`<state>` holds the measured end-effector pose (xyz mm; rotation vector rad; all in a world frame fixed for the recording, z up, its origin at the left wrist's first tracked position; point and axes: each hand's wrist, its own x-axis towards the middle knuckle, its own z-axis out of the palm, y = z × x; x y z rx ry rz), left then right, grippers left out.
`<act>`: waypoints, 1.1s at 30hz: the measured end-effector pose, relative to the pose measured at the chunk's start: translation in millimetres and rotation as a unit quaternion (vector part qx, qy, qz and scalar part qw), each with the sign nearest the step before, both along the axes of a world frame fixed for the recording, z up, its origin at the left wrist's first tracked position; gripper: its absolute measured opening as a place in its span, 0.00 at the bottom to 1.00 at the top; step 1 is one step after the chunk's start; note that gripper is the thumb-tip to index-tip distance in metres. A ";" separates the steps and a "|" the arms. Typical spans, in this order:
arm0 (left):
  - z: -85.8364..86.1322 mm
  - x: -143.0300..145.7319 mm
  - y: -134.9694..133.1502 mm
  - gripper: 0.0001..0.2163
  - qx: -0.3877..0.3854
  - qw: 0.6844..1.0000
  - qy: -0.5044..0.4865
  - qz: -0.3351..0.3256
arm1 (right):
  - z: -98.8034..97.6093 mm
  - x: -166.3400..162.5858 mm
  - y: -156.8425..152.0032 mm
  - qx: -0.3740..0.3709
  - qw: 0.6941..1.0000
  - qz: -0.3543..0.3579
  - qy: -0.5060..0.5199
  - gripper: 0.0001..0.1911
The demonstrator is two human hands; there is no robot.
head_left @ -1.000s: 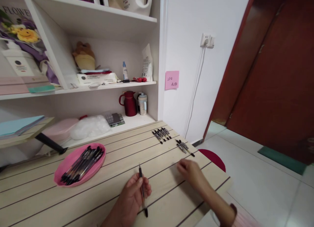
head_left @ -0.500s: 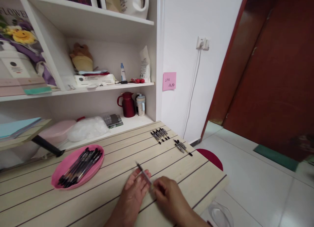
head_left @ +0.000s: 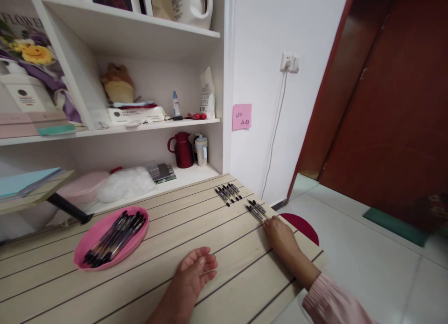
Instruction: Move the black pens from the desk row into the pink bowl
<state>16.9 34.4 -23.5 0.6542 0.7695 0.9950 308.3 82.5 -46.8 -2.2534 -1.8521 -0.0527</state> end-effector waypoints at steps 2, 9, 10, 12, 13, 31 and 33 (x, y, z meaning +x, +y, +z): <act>1.4 0.6 -0.4 0.12 0.001 1.000 0.007 -0.001 | -1.5 2.0 2.1 -0.002 1.000 0.001 -0.005 0.14; 1.2 0.6 0.7 0.12 0.005 1.000 0.014 -0.007 | -3.3 3.6 8.5 0.000 1.000 -0.002 -0.019 0.14; 1.1 0.5 0.7 0.11 0.005 1.000 0.013 -0.009 | -3.2 3.4 8.9 0.002 1.000 -0.004 -0.020 0.14; 1.1 0.6 0.5 0.11 0.004 1.000 0.013 -0.009 | -2.5 2.5 9.1 0.002 1.000 -0.007 -0.021 0.15; 1.3 0.8 0.4 0.11 0.004 1.000 0.014 -0.008 | -1.8 1.9 8.9 0.001 1.000 -0.009 -0.021 0.15; 3.6 -8.8 14.8 0.12 0.084 0.981 0.174 0.010 | 4.9 -32.1 -48.3 0.044 0.997 0.008 0.069 0.12; 17.6 -28.0 28.1 0.11 0.178 0.930 0.314 0.073 | -0.3 -53.3 -64.0 0.040 0.994 0.051 0.089 0.13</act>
